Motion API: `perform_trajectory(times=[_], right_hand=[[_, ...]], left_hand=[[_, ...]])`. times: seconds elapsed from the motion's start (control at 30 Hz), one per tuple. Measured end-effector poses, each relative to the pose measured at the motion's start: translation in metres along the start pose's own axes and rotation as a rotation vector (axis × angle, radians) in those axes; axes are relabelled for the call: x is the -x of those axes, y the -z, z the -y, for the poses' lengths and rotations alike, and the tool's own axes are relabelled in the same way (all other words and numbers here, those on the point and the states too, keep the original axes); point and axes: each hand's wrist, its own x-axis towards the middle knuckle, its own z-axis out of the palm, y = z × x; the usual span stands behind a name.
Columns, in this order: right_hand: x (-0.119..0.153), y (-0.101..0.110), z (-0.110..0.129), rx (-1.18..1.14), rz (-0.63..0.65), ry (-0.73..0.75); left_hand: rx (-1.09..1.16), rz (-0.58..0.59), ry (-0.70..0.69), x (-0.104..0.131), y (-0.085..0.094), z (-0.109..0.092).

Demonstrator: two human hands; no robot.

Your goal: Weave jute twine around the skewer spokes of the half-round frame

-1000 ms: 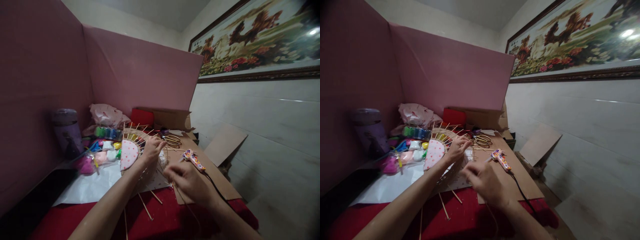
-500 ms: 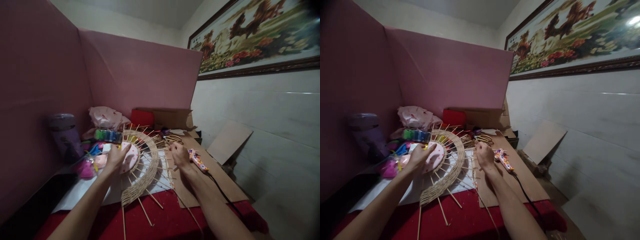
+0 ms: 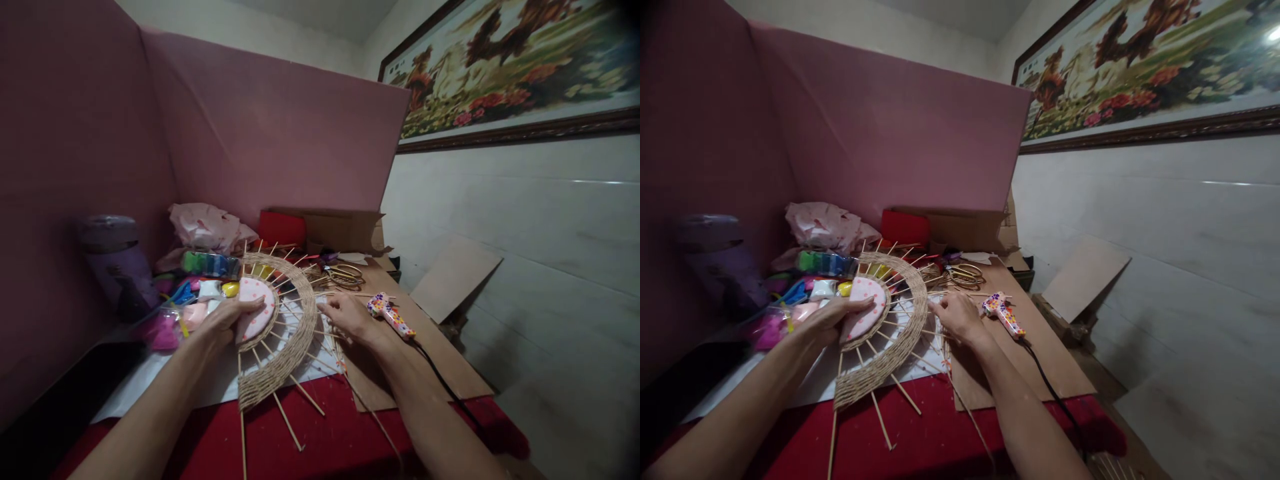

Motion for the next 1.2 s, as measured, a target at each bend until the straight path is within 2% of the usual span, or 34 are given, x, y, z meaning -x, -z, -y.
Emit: perform_trajectory(times=[0.17,0.4,0.5,0.6,0.67,0.73,0.87,1.0,1.2], right_hand=[[-0.004,-0.005,-0.003,-0.173,-0.052,-0.029],[-0.009,0.003,-0.007,-0.459,-0.07,-0.065],[-0.007,0.009,-0.005,-0.679,-0.015,-0.118],[-0.004,0.014,-0.001,-1.007,0.111,-0.237],[-0.002,0.016,0.002,-1.11,0.186,-0.289],[-0.001,0.015,0.006,-1.139,0.226,-0.287],[0.002,0.01,0.013,-1.144,0.242,-0.193],[0.006,0.012,0.018,-1.084,0.201,-0.135],[0.007,0.021,0.02,-1.109,0.117,-0.145]], left_hand=[[0.075,0.05,-0.031,0.0,0.0,-0.002],[0.13,0.051,-0.121,0.003,0.008,-0.01],[0.158,0.066,-0.176,0.006,0.012,-0.013],[0.209,0.116,-0.187,0.008,0.015,-0.015],[0.256,0.153,-0.175,0.009,0.016,-0.016],[0.3,0.159,-0.176,0.01,0.017,-0.016],[0.319,0.18,-0.221,0.01,0.017,-0.017],[0.319,0.206,-0.237,0.01,0.018,-0.017],[0.308,0.173,-0.243,0.015,0.017,-0.019]])
